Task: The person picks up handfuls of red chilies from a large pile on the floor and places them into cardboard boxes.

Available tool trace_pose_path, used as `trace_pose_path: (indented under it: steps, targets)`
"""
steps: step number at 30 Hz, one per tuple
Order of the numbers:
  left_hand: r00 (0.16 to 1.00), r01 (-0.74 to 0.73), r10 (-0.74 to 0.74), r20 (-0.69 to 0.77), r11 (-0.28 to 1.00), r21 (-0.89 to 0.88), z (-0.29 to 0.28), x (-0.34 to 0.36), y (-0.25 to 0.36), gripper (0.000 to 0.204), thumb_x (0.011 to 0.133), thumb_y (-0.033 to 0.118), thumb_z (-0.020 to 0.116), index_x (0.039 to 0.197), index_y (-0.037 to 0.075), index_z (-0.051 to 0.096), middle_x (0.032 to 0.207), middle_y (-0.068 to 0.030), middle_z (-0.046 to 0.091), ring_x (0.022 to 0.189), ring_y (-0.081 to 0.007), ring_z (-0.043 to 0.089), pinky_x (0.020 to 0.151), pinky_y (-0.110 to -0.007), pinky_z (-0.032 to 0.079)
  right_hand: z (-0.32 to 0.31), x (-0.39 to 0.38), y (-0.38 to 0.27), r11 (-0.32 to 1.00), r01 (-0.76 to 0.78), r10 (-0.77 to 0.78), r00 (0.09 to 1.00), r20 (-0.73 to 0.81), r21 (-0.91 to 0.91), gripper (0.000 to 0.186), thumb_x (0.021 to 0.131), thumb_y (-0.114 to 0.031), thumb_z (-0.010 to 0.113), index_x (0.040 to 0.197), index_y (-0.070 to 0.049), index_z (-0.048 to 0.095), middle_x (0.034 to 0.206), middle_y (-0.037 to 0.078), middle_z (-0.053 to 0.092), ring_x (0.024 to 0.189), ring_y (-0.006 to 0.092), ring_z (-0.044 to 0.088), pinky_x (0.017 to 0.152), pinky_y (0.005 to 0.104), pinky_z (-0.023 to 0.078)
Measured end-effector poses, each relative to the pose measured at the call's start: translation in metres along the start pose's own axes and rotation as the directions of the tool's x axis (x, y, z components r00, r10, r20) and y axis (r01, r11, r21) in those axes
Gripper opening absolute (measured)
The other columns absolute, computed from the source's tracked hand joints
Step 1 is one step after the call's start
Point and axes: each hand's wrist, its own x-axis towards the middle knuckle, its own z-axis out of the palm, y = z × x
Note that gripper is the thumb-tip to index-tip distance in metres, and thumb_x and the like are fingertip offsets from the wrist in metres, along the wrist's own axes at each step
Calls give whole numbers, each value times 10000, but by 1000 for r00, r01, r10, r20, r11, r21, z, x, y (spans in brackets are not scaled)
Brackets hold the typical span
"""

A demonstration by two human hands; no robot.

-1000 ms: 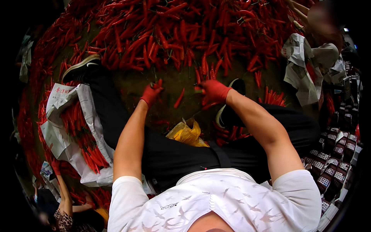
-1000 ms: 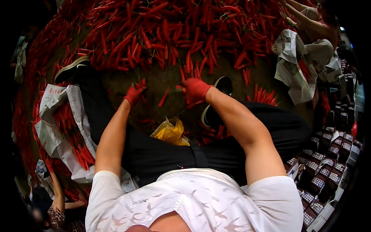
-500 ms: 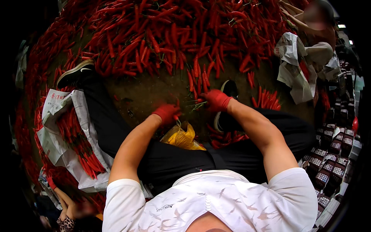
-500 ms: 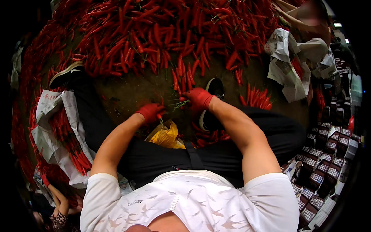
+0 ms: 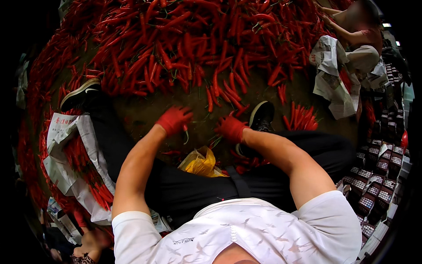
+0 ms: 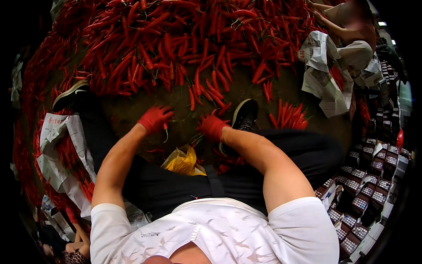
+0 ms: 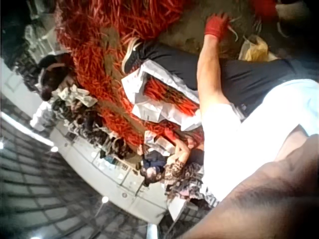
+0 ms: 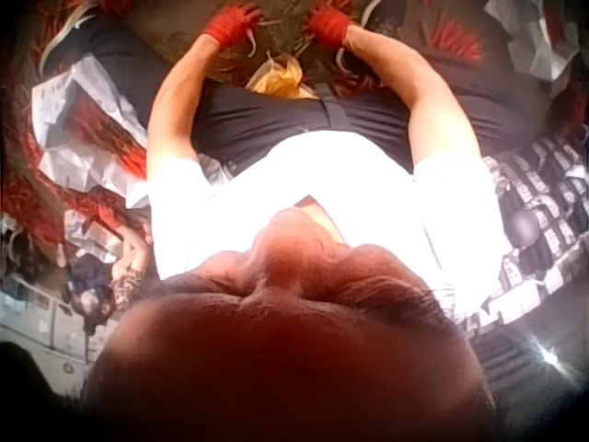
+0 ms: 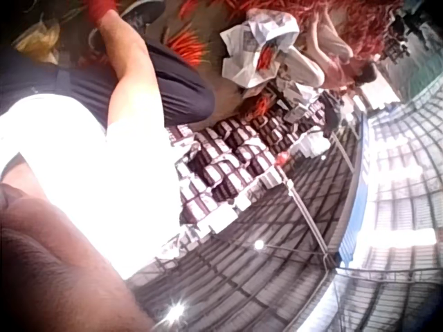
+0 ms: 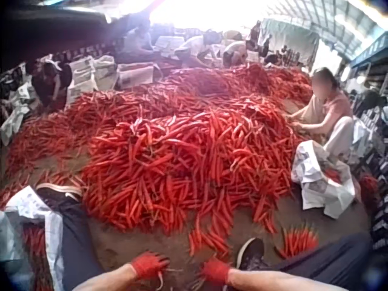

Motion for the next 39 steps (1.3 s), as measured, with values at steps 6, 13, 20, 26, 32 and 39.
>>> trace_pose_path:
  steps: [6,13,20,26,32,39]
  targets:
    - [995,-2,3,97,1000,-8,19,80,-8,345,806,226,649,1131,127,591,1217,-122,549,1059,-314,584,870,-427,472,5,-6,-14,1000,-16,16,1000,-19,3,370,748,-249,643,1070,-68,628,1044,155,610,1040,337,566,899,434,442]
    - [998,59,-61,24,994,97,39,62,-7,282,832,248,619,1084,122,601,1123,-117,563,1054,-304,578,840,-425,479,2,-12,-9,997,31,-29,999,-19,72,360,742,-228,640,1071,-84,627,1105,144,607,1072,340,570,948,467,419]
    - [771,625,-637,-13,759,-183,25,-7,14,291,770,242,703,998,91,601,1045,-157,616,891,-374,617,741,-460,507,-21,3,5,785,-116,169,985,-29,609,605,684,-246,750,1229,-49,574,1085,196,651,978,350,636,833,455,503]
    - [301,556,-907,294,-84,-827,79,-24,23,371,780,151,746,1108,81,587,1044,-97,665,921,-275,657,784,-391,531,-24,44,-3,-238,-120,448,867,218,964,547,842,-194,706,1325,-37,501,1055,89,685,885,163,657,695,331,540]
    - [628,29,-569,531,-664,-747,81,-7,37,553,811,113,727,1312,84,496,1152,-117,625,986,-260,640,812,-391,540,13,131,-80,-780,192,511,745,429,596,493,924,-424,595,1241,-48,558,1010,108,679,978,244,654,755,368,537]
    - [257,841,-966,-17,232,-489,112,5,28,687,760,283,743,1325,96,400,1235,-224,519,1038,-398,597,875,-491,507,-25,114,-62,86,-481,491,783,383,873,622,957,-551,432,1206,-15,622,1168,195,660,1093,345,620,888,445,500]
